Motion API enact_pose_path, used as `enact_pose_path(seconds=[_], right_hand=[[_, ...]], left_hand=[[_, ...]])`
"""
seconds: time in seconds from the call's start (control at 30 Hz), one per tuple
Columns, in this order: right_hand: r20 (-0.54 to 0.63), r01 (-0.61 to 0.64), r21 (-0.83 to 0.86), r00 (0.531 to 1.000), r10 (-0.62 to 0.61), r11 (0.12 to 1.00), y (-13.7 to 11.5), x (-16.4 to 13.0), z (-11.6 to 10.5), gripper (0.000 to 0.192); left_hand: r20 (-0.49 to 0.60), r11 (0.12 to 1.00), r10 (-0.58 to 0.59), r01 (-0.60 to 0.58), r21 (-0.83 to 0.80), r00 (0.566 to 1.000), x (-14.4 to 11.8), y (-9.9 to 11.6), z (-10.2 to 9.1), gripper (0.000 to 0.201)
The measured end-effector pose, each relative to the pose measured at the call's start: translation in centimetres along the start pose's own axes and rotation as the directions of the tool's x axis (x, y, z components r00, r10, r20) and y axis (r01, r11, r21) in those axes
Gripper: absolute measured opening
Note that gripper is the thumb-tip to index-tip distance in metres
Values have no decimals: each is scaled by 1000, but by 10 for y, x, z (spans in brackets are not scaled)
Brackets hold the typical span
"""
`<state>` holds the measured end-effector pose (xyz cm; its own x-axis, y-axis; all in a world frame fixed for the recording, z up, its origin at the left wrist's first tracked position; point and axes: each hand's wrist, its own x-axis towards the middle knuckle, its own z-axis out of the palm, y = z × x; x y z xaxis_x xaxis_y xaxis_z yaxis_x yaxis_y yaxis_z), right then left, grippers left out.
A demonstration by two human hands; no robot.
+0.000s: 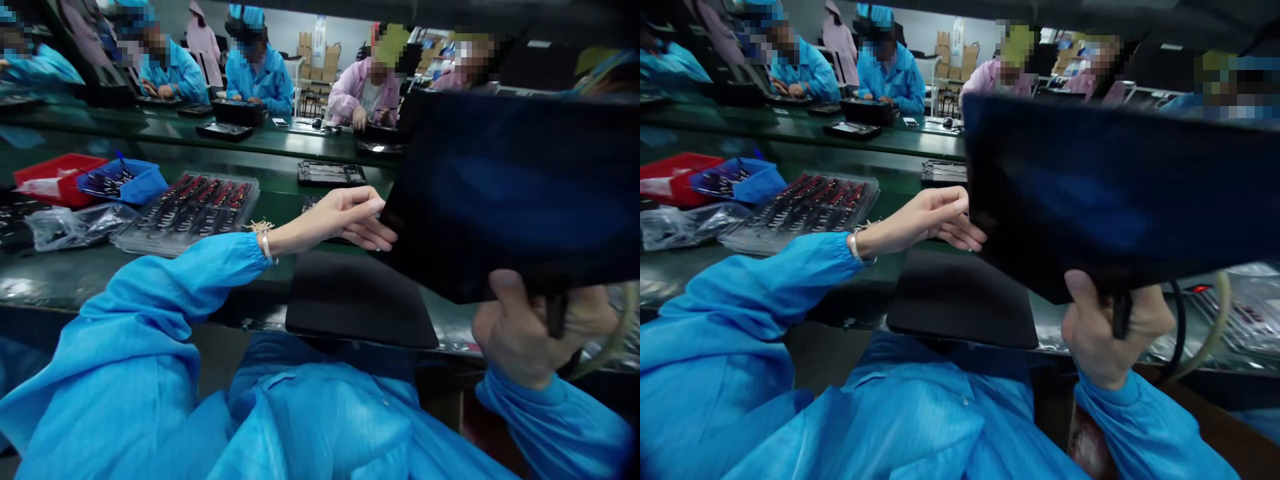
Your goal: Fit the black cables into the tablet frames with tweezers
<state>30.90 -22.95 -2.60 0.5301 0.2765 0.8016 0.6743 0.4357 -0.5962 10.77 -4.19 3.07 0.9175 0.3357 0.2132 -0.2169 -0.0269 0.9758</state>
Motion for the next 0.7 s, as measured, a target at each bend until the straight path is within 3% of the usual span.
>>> enact_pose_path(seconds=[0.03, 0.1, 0.17, 0.27, 0.53, 0.7], right_hand=[[-48, -57, 71, 997, 60, 996, -5, 2, 5, 19], [15, -246, 184, 969, 247, 952, -16, 8, 12, 10], [148, -426, 201, 904, 402, 882, -22, 12, 12, 9], [236, -623, 207, 780, 580, 754, -25, 14, 9, 16], [367, -838, 191, 544, 755, 511, -20, 6, 11, 24], [382, -879, 194, 476, 792, 435, -14, 5, 12, 25]], left_hand=[[-4, 998, 34, -34, 46, 999, -5, 3, 3, 38], [-31, 980, 104, -97, 176, 994, -12, 9, 10, 44], [-84, 954, 149, -120, 275, 985, -15, 10, 15, 45], [-172, 960, 142, -93, 264, 975, -16, 3, 19, 46], [-272, 992, -112, 124, 28, 956, -10, -26, 11, 42], [-295, 979, -196, 202, -8, 935, -7, -31, 7, 37]])
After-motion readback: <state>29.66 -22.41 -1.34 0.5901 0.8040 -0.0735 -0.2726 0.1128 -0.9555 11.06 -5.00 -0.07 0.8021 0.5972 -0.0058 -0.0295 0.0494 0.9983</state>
